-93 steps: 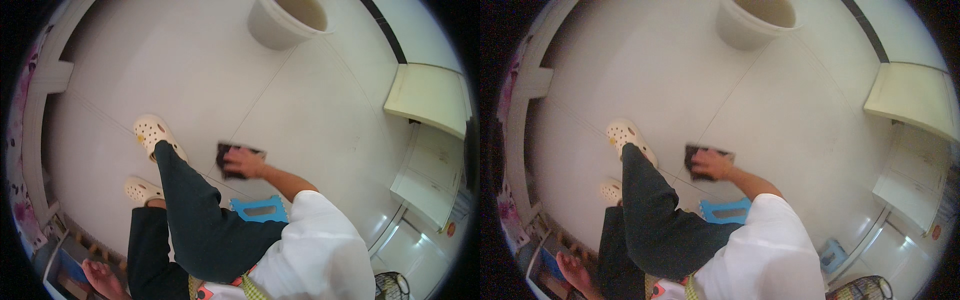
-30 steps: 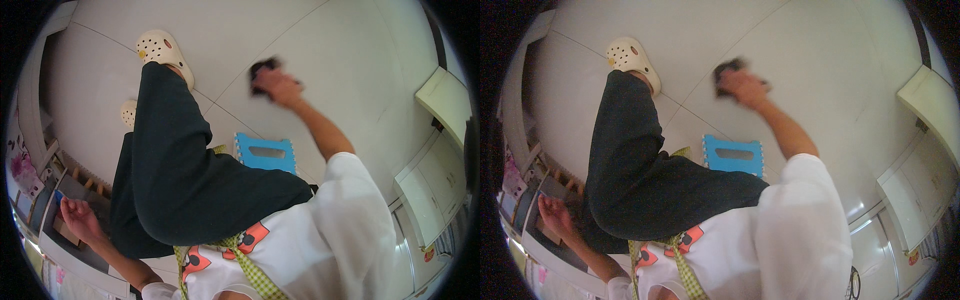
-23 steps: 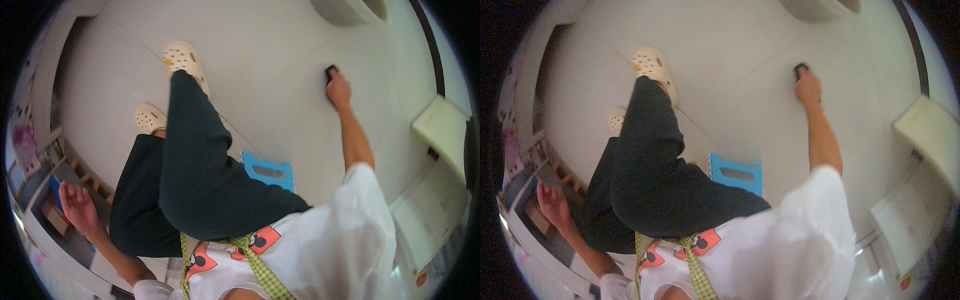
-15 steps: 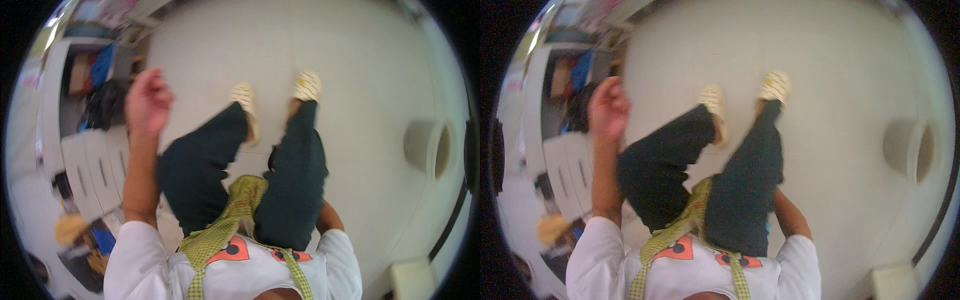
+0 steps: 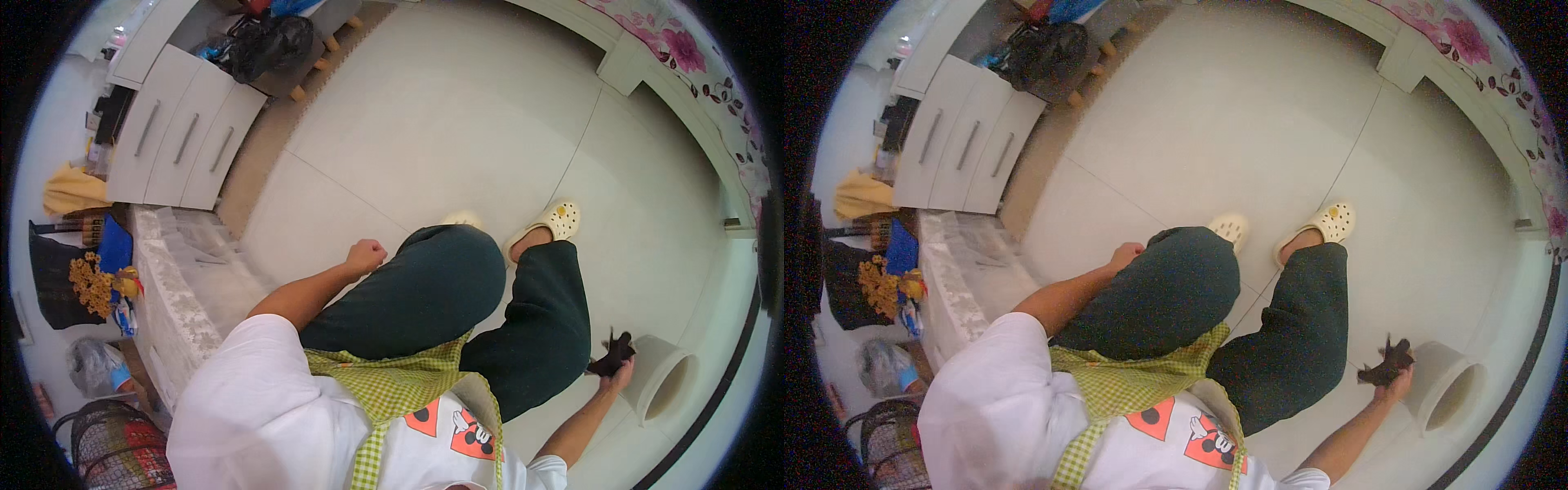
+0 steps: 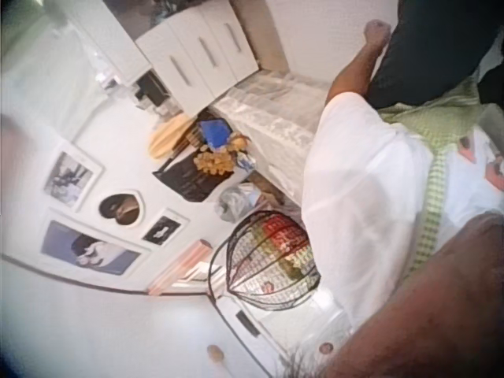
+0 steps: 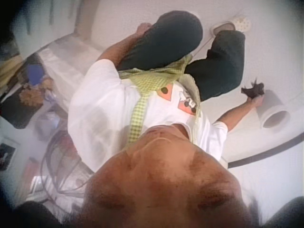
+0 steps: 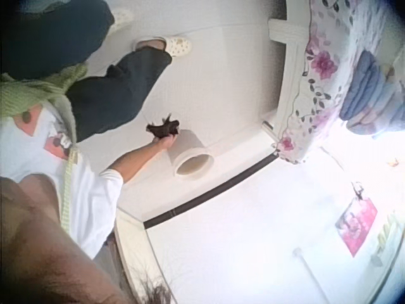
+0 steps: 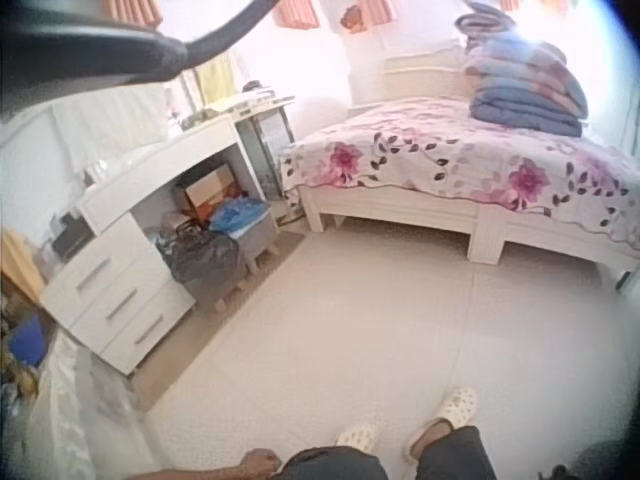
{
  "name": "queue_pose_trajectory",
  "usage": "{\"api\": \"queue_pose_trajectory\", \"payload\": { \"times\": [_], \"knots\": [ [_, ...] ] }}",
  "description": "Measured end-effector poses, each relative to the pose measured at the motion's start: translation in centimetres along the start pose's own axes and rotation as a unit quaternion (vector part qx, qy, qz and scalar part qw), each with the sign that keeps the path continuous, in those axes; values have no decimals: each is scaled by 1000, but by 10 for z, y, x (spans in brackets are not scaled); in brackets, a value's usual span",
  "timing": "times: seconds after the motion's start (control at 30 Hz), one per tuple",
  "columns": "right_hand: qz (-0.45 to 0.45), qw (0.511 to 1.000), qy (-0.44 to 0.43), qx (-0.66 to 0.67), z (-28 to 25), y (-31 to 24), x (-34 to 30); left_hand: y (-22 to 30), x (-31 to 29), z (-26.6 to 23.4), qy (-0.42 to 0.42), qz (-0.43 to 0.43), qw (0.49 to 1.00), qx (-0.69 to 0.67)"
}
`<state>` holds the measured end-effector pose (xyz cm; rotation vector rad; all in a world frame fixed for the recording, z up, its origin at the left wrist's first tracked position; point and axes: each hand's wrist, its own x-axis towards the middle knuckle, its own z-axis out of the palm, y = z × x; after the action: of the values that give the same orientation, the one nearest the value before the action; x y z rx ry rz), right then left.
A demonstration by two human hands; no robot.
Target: The person wipes a white tiled floor using a dark cloth, repeatedly dipping the cloth into a white bucket containing water.
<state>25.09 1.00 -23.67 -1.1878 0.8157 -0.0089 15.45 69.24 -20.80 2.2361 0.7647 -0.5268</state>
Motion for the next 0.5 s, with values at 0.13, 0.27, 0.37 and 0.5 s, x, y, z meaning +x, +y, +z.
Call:
{"api": "queue_pose_trajectory", "payload": {
  "times": [0.13, 0.27, 0.37, 0.5],
  "knots": [
    [27, 986, -149, 72, 85, -38, -28, 37, 3, 6, -20, -44, 995, -91],
    [-23, 976, -213, 37, 152, -86, -36, 58, 28, -17, -5, -23, 981, -191],
    [-61, 983, -172, -2, 215, -116, -49, 54, 44, -29, 5, -25, 973, -229],
    [-54, 964, -228, -126, 249, -166, -37, 43, 64, -33, -7, -58, 964, -260]
  ]
}}
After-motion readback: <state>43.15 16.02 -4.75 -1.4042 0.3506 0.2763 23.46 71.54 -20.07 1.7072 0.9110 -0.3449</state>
